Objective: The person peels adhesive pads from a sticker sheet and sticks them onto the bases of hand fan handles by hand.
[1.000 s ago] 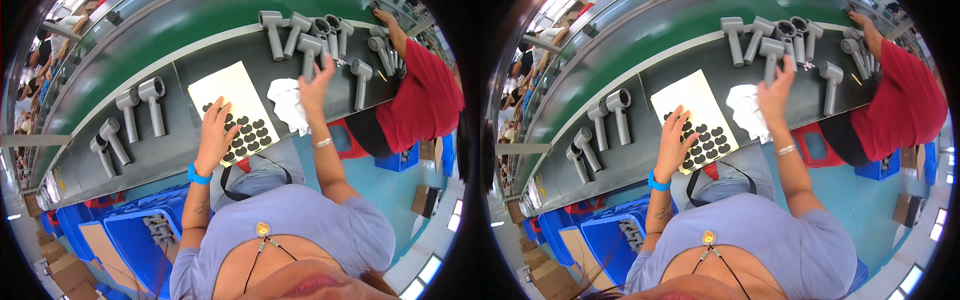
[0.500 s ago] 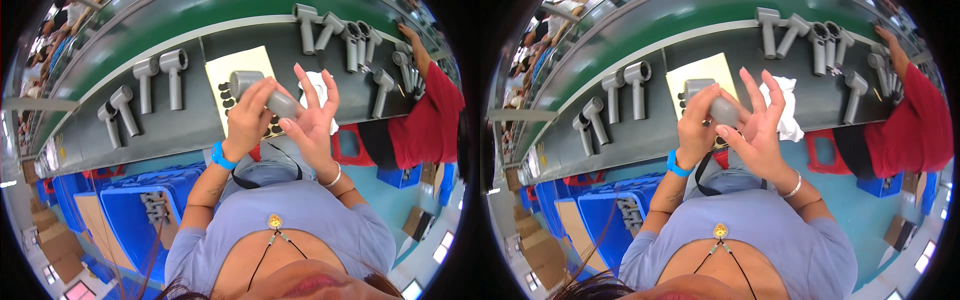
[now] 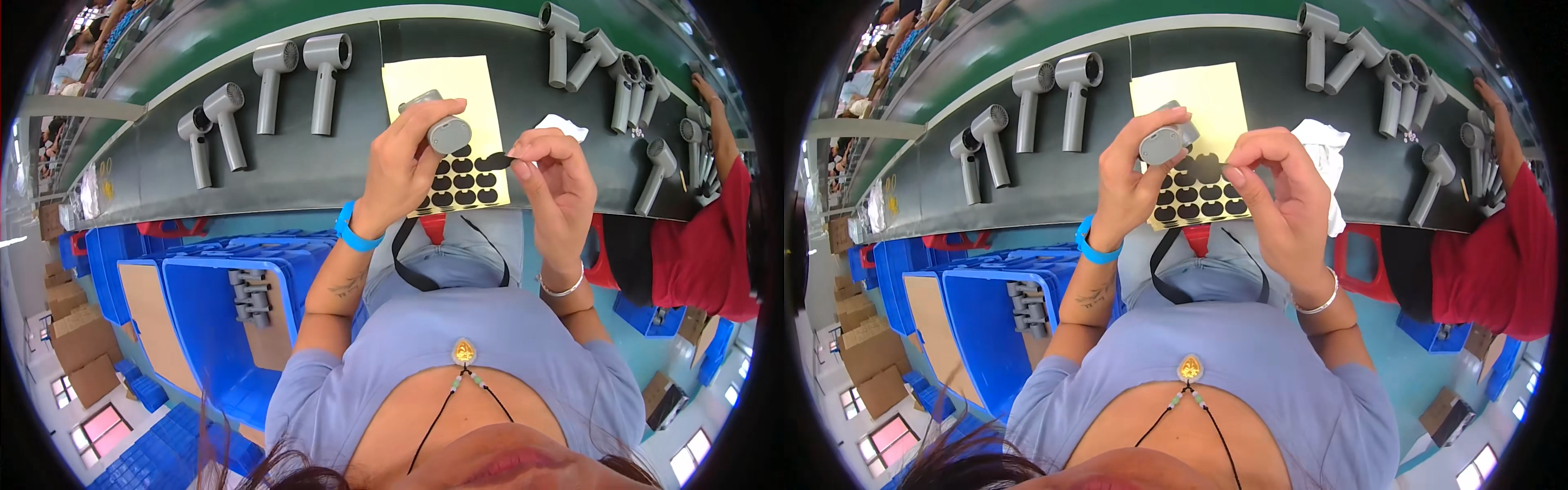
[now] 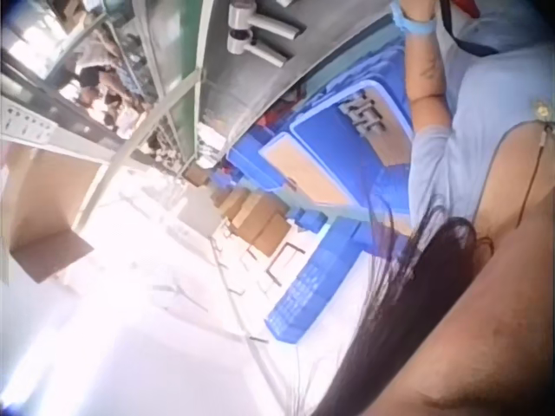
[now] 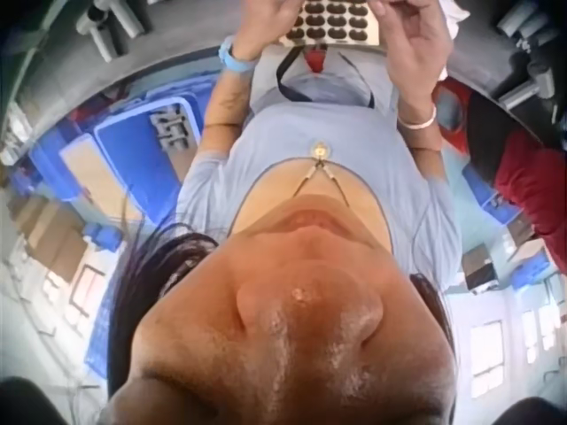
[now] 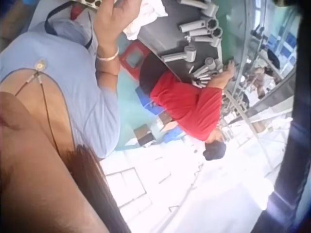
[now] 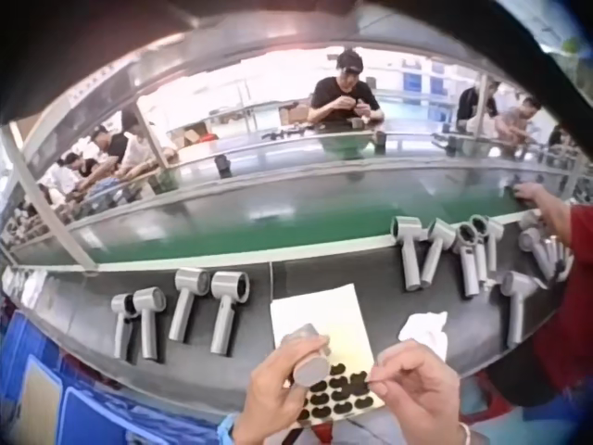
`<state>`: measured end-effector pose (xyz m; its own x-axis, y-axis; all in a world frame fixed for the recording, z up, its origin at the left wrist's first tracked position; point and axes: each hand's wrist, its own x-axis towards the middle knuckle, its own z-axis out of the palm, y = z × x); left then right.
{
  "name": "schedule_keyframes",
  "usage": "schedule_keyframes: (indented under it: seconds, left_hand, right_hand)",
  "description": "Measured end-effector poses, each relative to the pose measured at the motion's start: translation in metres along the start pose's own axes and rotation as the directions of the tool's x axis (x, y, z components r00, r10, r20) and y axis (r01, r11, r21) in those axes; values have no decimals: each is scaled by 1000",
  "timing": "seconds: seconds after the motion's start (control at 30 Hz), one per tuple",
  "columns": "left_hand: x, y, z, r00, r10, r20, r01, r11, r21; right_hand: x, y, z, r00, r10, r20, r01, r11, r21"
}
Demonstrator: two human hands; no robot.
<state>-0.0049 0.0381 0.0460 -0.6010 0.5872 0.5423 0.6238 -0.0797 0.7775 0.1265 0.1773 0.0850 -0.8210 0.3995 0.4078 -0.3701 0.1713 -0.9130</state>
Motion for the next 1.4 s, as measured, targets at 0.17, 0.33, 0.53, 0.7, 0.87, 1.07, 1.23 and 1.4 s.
schedule_keyframes:
  seconds: [0.17,0.33,0.53,0.7,0.87,1.07,1.23,1.4]
  left_hand:
    - [-3,8,-3,999,-25,48,23,999,38]
    - [-13,12,2,999,-48,19,49,998,-45]
    - [-16,21,2,996,-35,85,47,989,-143]
    - [-18,25,-1,989,-39,142,71,971,-227]
    - [-20,24,-3,967,-112,228,181,932,-314]
    - [-18,23,-3,976,-101,195,176,890,-420]
    - [-18,23,-5,968,-118,221,206,878,-433]
    - [-22,19,-2,973,-113,200,195,866,-461]
  right_hand:
    - [0,1,2,1000,19,10,-19,1000,9]
    - [1,-9,2,998,41,44,-42,999,33]
    - [-1,-14,4,988,146,56,-150,986,71]
    - [2,-19,1,980,183,78,-187,982,40]
    - [3,-22,1,970,236,61,-239,970,39]
    - [5,-22,0,968,240,78,-242,970,23]
    - [7,-22,-2,963,252,100,-255,967,20]
    - [8,-22,-4,959,257,115,-255,966,-33]
